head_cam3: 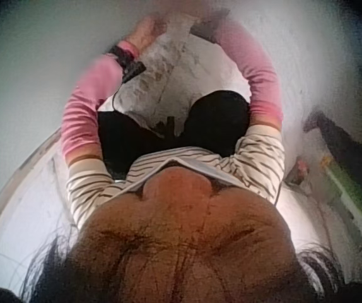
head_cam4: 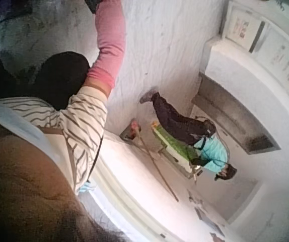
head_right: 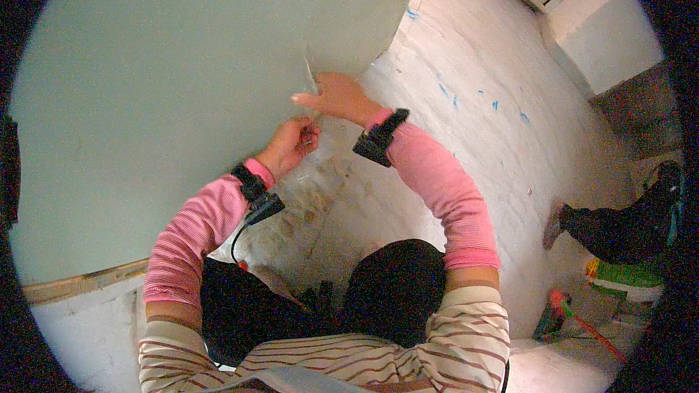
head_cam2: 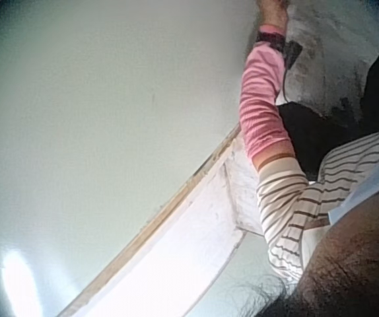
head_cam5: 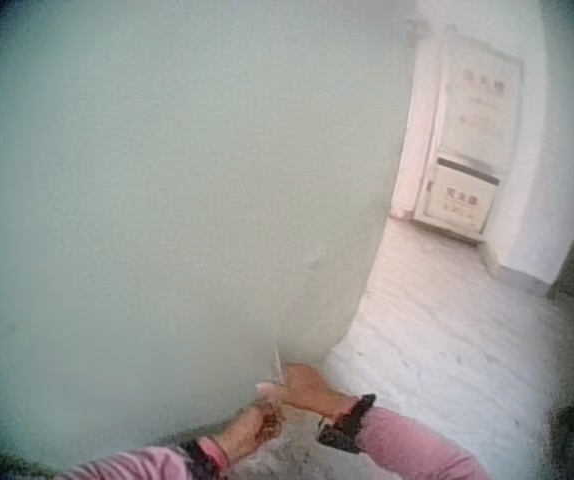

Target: Peeling off the protective plastic film from the wall and floor edges in an indoor construction environment.

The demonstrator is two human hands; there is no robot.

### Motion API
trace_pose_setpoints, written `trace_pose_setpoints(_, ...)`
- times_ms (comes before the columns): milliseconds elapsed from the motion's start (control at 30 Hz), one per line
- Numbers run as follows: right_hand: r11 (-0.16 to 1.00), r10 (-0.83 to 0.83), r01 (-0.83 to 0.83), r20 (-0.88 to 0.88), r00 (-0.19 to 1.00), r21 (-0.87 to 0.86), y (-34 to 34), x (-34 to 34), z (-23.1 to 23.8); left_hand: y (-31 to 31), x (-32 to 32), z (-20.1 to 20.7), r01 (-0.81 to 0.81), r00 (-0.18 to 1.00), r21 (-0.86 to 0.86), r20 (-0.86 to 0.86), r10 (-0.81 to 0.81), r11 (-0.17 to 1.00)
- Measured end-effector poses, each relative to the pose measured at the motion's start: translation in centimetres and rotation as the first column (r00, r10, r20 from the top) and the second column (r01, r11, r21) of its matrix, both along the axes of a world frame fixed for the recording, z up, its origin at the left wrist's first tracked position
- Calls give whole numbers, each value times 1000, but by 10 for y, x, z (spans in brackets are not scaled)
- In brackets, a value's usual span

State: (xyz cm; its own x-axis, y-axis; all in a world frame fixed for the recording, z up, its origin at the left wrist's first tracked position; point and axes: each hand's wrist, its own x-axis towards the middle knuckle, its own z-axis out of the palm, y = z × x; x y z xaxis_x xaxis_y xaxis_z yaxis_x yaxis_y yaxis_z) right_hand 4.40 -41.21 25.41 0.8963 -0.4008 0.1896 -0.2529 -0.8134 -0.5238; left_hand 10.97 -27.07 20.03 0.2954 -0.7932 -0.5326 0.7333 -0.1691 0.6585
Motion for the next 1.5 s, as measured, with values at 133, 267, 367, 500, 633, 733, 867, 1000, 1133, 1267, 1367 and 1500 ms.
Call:
trace_pose_setpoints(133, 998, 46, -50, -81, 996, -50, -4, 15, -29, -6, -3, -6, 3, 999, -10, -33, -3, 1000)
trace_pose_setpoints(267, 978, 79, -83, -29, 996, -193, -2, 11, -30, -10, -3, -5, 3, 1000, -15, -1, -3, 1000)
trace_pose_setpoints(367, 986, 135, -127, 64, 989, -111, -5, 1, -30, -10, -5, 3, 9, 1000, 2, -14, -9, 1000)
trace_pose_setpoints(500, 989, 138, -131, 108, 985, -64, -10, -14, -26, -11, -14, 14, 70, 997, -41, 24, -69, 997)
trace_pose_setpoints(633, 995, 97, -95, 93, 991, -27, -12, -35, -5, -12, -30, 28, 117, 993, -132, 23, -115, 984)
trace_pose_setpoints(733, 996, 55, -60, 72, 996, 63, 4, -51, 19, -5, -38, 35, 238, 970, -155, 84, -227, 959)
trace_pose_setpoints(867, 997, 24, -26, 28, 999, 72, 4, -59, 20, -7, -48, 36, 256, 966, -181, 6, -259, 950)
trace_pose_setpoints(1000, 996, 36, -45, -116, 993, -80, 11, -55, 38, 0, -50, 32, 237, 969, -171, -23, -244, 956)
trace_pose_setpoints(1133, 995, 5, -11, -58, 998, -98, 9, -17, 42, 7, -39, 24, 239, 969, -159, -17, -245, 958)
trace_pose_setpoints(1267, 968, -85, 28, -221, 971, -248, -17, 20, 35, 6, -43, 32, 264, 964, -155, 23, -264, 952)
trace_pose_setpoints(1367, 941, -193, 141, -145, 970, -309, -30, 33, 28, 14, -40, 36, 241, 970, -118, 53, -236, 963)
trace_pose_setpoints(1500, 921, -96, 41, -124, 988, -388, -28, 28, 13, 29, -27, 30, 230, 972, -102, 64, -225, 968)
